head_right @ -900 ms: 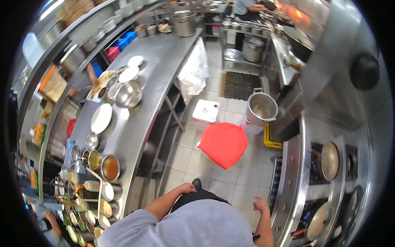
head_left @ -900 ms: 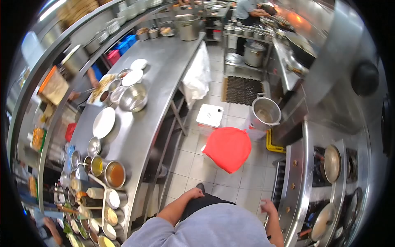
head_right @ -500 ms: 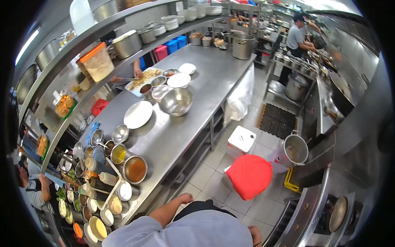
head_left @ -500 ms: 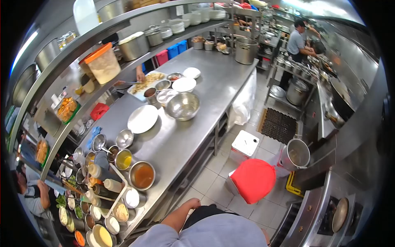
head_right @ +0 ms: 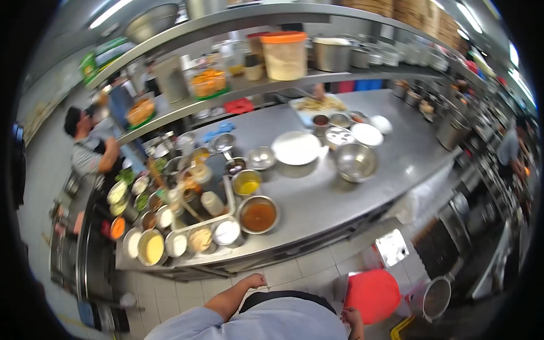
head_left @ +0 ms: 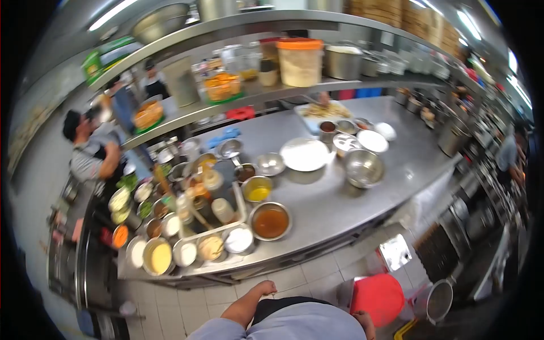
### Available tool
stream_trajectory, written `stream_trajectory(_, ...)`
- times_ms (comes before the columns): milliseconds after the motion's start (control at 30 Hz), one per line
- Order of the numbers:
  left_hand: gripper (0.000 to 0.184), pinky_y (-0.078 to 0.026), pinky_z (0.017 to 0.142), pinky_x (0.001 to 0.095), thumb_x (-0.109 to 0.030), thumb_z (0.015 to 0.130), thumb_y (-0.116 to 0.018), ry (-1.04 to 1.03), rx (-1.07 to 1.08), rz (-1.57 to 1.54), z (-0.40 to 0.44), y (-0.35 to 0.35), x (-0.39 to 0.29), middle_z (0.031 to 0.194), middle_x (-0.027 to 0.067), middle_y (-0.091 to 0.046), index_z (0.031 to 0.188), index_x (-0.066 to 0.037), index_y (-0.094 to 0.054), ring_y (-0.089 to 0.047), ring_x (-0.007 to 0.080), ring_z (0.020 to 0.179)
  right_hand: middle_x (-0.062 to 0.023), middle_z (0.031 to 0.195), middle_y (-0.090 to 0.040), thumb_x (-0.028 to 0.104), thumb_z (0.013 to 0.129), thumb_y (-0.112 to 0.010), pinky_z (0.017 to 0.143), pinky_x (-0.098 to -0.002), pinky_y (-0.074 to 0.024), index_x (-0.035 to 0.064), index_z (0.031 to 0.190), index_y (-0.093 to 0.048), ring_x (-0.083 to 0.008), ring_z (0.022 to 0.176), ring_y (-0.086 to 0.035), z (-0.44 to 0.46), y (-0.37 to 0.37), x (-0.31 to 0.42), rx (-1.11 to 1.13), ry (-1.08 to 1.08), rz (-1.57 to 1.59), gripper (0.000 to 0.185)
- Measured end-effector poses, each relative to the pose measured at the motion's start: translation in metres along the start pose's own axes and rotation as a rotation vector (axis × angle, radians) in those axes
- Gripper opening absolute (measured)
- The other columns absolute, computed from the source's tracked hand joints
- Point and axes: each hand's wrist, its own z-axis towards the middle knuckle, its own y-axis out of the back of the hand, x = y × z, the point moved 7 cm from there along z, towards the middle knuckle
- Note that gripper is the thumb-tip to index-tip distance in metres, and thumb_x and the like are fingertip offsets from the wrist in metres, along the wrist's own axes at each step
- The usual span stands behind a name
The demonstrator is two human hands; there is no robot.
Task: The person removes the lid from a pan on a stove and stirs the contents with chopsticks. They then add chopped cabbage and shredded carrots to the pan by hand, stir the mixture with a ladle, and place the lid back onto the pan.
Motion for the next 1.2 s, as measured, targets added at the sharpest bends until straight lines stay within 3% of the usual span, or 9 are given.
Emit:
stream_trajectory(167,0.04,-0.048,0.057,0.0383,-0.04,0.081,-0.052,0.404,-0.073,-0.25,-0.095,-0.047,0.094,0.073,0.0149,-0.062,0.088,-0.003,-0.066,-0.06,0.0256,0.063,-0.0097,0.074,-0.063,0.009,0.082,-0.056,0.043,-0.0301,-0.0489,-0.0005,0.104,-0.057,-0.0186,0.052,-0.06,0.043,-0.015,0.036,0.184,0.093,-0.164,0.024)
stream_trajectory(300,0.041,-0.049,0.058,0.0378,-0.04,0.082,-0.052,0.225,-0.1,-0.277,-0.116,-0.113,0.128,0.077,0.0144,-0.061,0.093,-0.003,-0.065,-0.06,0.0256,0.065,-0.0098,0.071,-0.063,0.011,0.083,-0.054,0.045,-0.0292,-0.0489,0.0009,0.096,-0.059,-0.0183,0.052,-0.06,0.074,-0.012,0.057,0.313,0.101,-0.214,0.018)
stream_trajectory(400,0.037,-0.049,0.058,0.0366,-0.036,0.082,-0.052,0.593,0.034,-0.472,-0.153,-0.158,0.11,0.085,0.0137,-0.063,0.096,-0.004,-0.064,-0.061,0.026,0.067,-0.0101,0.067,-0.063,0.014,0.084,-0.051,0.046,-0.0285,-0.0488,0.0027,0.086,-0.06,-0.0182,0.053,-0.06,0.095,-0.01,0.055,0.306,0.158,-0.193,0.014)
stream_trajectory(467,0.032,-0.05,0.065,0.0362,-0.031,0.083,-0.049,0.08,-0.165,-0.332,-0.156,-0.154,0.06,0.088,0.0148,-0.064,0.096,-0.005,-0.063,-0.062,0.0278,0.075,-0.0077,0.07,-0.063,0.014,0.083,-0.052,0.047,-0.0281,-0.0472,0.0048,0.085,-0.063,-0.0156,0.055,-0.059,0.096,-0.006,0.056,0.343,0.121,-0.321,0.015)
stream_trajectory(633,0.031,-0.048,0.076,0.036,-0.03,0.086,-0.045,0.269,-0.294,-0.256,-0.137,-0.17,0.019,0.092,0.0176,-0.063,0.095,-0.006,-0.063,-0.061,0.0307,0.087,-0.0042,0.075,-0.065,0.018,0.084,-0.05,0.05,-0.0276,-0.0449,0.0082,0.081,-0.066,-0.0128,0.061,-0.058,0.053,-0.002,0.083,0.462,0.095,-0.522,0.019)
stream_trajectory(933,0.028,-0.047,0.049,0.0341,-0.028,0.077,-0.064,0.503,-0.261,-0.748,-0.144,-0.194,0.018,0.071,0.0094,-0.062,0.09,-0.004,-0.063,-0.057,0.0209,0.052,-0.0068,0.083,-0.064,0.019,0.085,-0.053,0.057,-0.0322,-0.0508,0.0065,0.089,-0.061,-0.0192,0.067,-0.062,0.089,0.022,0.06,0.474,0.037,-0.428,0.015)
stream_trajectory(1000,0.026,-0.049,0.057,0.0366,-0.021,0.071,-0.068,-0.223,-0.497,0.154,-0.132,-0.202,-0.001,0.078,0.0124,-0.064,0.091,-0.005,-0.063,-0.06,0.0249,0.061,-0.0104,0.082,-0.063,0.014,0.083,-0.052,0.054,-0.034,-0.0519,0.0057,0.099,-0.057,-0.0226,0.068,-0.064,0.091,0.031,0.061,0.466,0.031,-0.426,0.018)
stream_trajectory(1100,0.031,-0.05,0.068,0.0381,-0.01,0.062,-0.071,0.295,-0.195,-0.174,-0.114,-0.223,0.031,0.089,0.0142,-0.064,0.093,-0.005,-0.063,-0.061,0.028,0.076,-0.0103,0.083,-0.063,0.014,0.083,-0.052,0.055,-0.0345,-0.0517,0.0059,0.099,-0.057,-0.023,0.067,-0.064,0.099,0.04,0.049,0.489,-0.053,-0.445,0.019)
stream_trajectory(1200,0.033,-0.05,0.071,0.0383,-0.006,0.063,-0.068,-0.096,-0.116,0.193,-0.123,-0.21,0.004,0.095,0.0138,-0.064,0.096,-0.003,-0.063,-0.062,0.0285,0.083,-0.0095,0.08,-0.063,0.015,0.083,-0.052,0.055,-0.0343,-0.0513,0.0054,0.096,-0.059,-0.0215,0.063,-0.063,0.096,0.043,0.039,0.483,-0.084,-0.418,0.018)
